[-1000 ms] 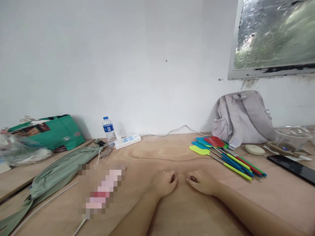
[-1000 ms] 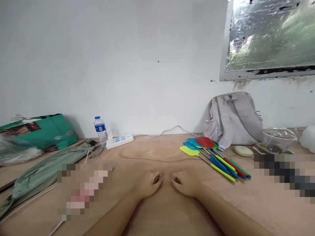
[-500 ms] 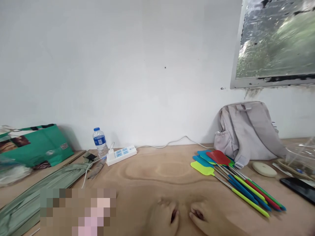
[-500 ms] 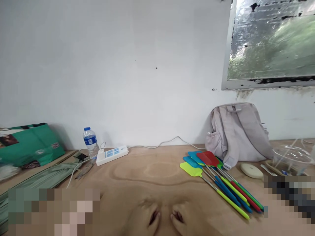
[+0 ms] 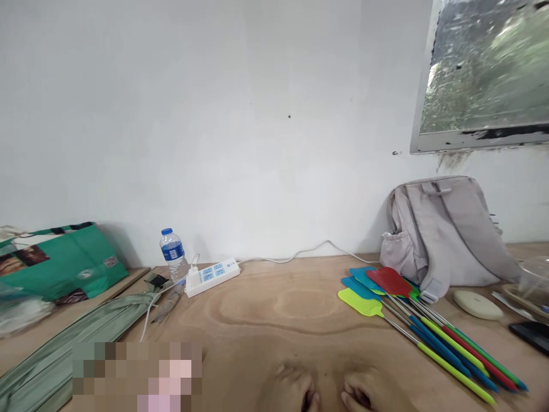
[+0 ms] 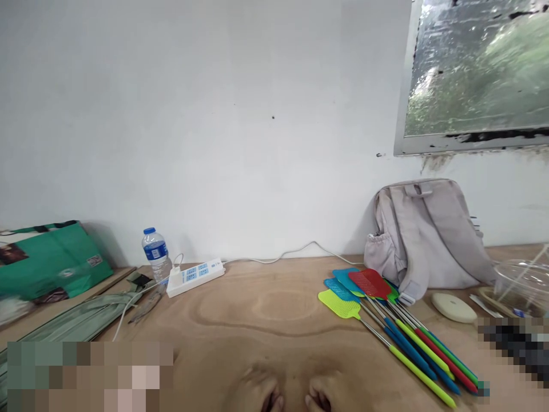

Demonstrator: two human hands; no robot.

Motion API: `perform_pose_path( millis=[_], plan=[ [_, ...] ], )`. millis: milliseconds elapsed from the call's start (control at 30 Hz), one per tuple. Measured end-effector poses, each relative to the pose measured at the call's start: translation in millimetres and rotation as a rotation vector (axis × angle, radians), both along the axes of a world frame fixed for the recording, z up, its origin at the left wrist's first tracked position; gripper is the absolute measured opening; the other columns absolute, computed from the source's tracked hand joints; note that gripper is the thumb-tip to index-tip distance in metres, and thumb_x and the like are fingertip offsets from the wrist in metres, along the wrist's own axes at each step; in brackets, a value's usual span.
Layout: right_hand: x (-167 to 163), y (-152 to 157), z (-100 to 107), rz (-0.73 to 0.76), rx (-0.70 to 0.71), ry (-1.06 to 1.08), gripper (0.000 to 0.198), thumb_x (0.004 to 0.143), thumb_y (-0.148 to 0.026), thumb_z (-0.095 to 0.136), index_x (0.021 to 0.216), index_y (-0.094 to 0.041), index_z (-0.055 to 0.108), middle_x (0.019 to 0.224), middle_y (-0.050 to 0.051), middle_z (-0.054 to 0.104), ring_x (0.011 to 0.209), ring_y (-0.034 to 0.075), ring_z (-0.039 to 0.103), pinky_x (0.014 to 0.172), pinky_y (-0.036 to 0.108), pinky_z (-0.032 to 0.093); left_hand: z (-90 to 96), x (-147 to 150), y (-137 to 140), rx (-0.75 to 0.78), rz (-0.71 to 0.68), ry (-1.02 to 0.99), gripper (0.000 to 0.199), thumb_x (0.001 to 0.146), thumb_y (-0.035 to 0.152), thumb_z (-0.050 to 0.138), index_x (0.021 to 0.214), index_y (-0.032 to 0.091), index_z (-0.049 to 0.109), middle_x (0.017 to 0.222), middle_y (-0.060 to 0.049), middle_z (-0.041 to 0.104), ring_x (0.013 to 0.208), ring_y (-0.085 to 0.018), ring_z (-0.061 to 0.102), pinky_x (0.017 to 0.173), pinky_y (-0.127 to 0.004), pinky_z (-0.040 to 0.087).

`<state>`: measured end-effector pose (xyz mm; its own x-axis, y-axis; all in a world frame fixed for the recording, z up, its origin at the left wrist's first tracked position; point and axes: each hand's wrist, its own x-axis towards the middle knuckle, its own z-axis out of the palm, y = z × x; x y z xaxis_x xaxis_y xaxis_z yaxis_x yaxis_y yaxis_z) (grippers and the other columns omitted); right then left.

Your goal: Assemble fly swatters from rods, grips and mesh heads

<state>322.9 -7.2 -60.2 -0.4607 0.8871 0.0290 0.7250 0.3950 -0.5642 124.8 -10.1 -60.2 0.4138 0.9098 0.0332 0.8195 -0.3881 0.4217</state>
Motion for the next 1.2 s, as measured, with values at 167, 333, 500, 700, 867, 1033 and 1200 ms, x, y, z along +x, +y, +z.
perform_pose_path(
  millis=[167, 333, 500, 700, 867, 1033, 1200],
  plan=[
    [1, 0, 4, 0.013, 0.000, 0.018, 0.027, 0.076, -0.028, 0.043, 0.053, -0.018, 0.032, 0.051, -0.004, 0.038, 0.051, 0.008, 0.036, 0.047, 0.020, 0.022, 8.6, 1, -5, -0.026, 0.016, 0.011, 0.008, 0.069, 0.020, 0.044, 0.062, 0.018, 0.047, 0.063, 0.001, 0.053, 0.062, -0.012, 0.044, 0.068, -0.028, 0.031],
    [-2, -4, 8, -0.012, 0.042, 0.002, 0.022, 0.074, -0.025, 0.044, 0.054, -0.017, 0.040, 0.052, -0.003, 0.048, 0.051, 0.008, 0.042, 0.047, 0.020, 0.025, 14.2, 2, -6, -0.054, 0.028, 0.055, 0.009, 0.071, 0.021, 0.043, 0.063, 0.018, 0.048, 0.064, 0.000, 0.053, 0.063, -0.013, 0.045, 0.068, -0.028, 0.032],
    [23, 12, 15, -0.126, 0.313, -0.067, 0.016, 0.076, -0.029, 0.042, 0.068, -0.021, 0.054, 0.068, 0.000, 0.060, 0.063, 0.014, 0.053, 0.058, 0.023, 0.037, 14.2, 1, -6, -0.027, 0.010, 0.063, 0.010, 0.071, 0.020, 0.042, 0.064, 0.018, 0.048, 0.066, 0.000, 0.054, 0.064, -0.013, 0.045, 0.069, -0.027, 0.032],
    [120, 52, 9, -0.618, 0.587, -0.258, 0.025, 0.077, -0.027, 0.036, 0.086, -0.016, 0.057, 0.085, 0.012, 0.061, 0.080, 0.026, 0.056, 0.072, 0.037, 0.040, 13.9, 1, -7, -0.013, 0.039, 0.026, 0.011, 0.071, 0.019, 0.043, 0.060, 0.018, 0.046, 0.061, 0.002, 0.050, 0.061, -0.012, 0.043, 0.072, -0.027, 0.033],
    [167, 58, -14, -0.815, 0.563, -0.583, 0.033, 0.079, -0.027, 0.035, 0.092, -0.008, 0.058, 0.083, 0.018, 0.060, 0.075, 0.030, 0.057, 0.072, 0.041, 0.039, 11.7, 1, -6, -0.009, 0.003, 0.009, 0.010, 0.070, 0.020, 0.043, 0.060, 0.018, 0.046, 0.062, 0.001, 0.051, 0.061, -0.012, 0.043, 0.071, -0.028, 0.033],
    [168, 60, -22, -0.827, 0.491, -0.526, 0.035, 0.082, -0.032, 0.031, 0.090, -0.014, 0.060, 0.082, 0.015, 0.060, 0.077, 0.028, 0.057, 0.067, 0.038, 0.041, 13.7, 2, -6, -0.019, 0.011, -0.006, 0.011, 0.070, 0.020, 0.043, 0.060, 0.017, 0.046, 0.061, 0.001, 0.050, 0.060, -0.012, 0.042, 0.070, -0.028, 0.033],
    [168, 61, -17, -0.838, 0.491, -0.493, 0.034, 0.082, -0.031, 0.031, 0.082, -0.012, 0.058, 0.076, 0.015, 0.058, 0.077, 0.028, 0.056, 0.067, 0.038, 0.041, 20.4, 3, -10, -0.031, 0.038, -0.035, 0.011, 0.069, 0.018, 0.043, 0.058, 0.017, 0.045, 0.060, 0.002, 0.049, 0.060, -0.012, 0.042, 0.072, -0.029, 0.033]
  ],
)
